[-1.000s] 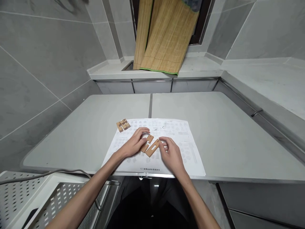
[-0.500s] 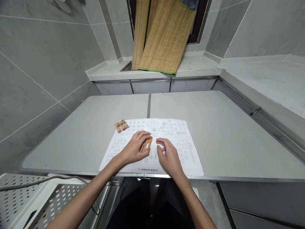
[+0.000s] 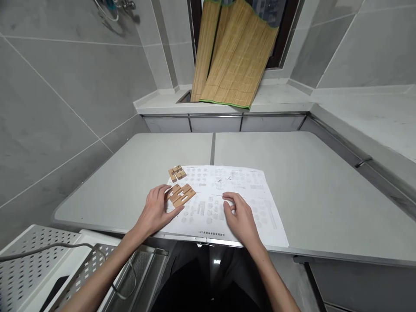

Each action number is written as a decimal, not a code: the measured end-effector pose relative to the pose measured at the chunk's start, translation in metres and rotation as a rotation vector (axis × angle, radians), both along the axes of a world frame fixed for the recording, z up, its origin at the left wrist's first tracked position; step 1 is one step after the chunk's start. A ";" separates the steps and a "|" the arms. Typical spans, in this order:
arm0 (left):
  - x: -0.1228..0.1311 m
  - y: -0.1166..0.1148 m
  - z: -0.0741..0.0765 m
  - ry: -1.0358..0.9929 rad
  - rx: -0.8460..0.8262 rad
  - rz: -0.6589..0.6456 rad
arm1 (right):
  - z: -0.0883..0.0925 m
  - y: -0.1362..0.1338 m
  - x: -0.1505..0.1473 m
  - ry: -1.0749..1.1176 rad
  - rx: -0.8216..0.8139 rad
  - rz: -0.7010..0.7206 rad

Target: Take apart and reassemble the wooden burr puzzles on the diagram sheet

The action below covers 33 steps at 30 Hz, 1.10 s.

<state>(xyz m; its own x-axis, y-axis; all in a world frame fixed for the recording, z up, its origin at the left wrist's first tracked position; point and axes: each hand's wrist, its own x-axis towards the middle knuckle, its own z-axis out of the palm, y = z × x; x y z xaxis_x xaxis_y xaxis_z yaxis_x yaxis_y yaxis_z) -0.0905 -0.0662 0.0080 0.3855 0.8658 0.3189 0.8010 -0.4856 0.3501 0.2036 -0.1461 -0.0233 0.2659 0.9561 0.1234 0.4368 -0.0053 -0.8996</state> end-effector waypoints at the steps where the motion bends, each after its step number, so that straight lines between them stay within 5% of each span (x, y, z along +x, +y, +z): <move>1: -0.004 -0.002 -0.002 -0.020 -0.016 0.026 | 0.000 0.000 0.000 -0.003 -0.001 0.000; 11: -0.019 0.010 -0.015 -0.118 -0.061 -0.019 | 0.001 -0.005 0.006 0.016 0.060 0.064; 23: -0.046 0.012 -0.025 -0.259 -0.038 0.140 | -0.041 -0.039 0.102 0.024 0.078 -0.192; 33: -0.032 0.013 -0.024 -0.263 -0.024 0.035 | -0.045 -0.036 0.101 -0.061 0.092 -0.190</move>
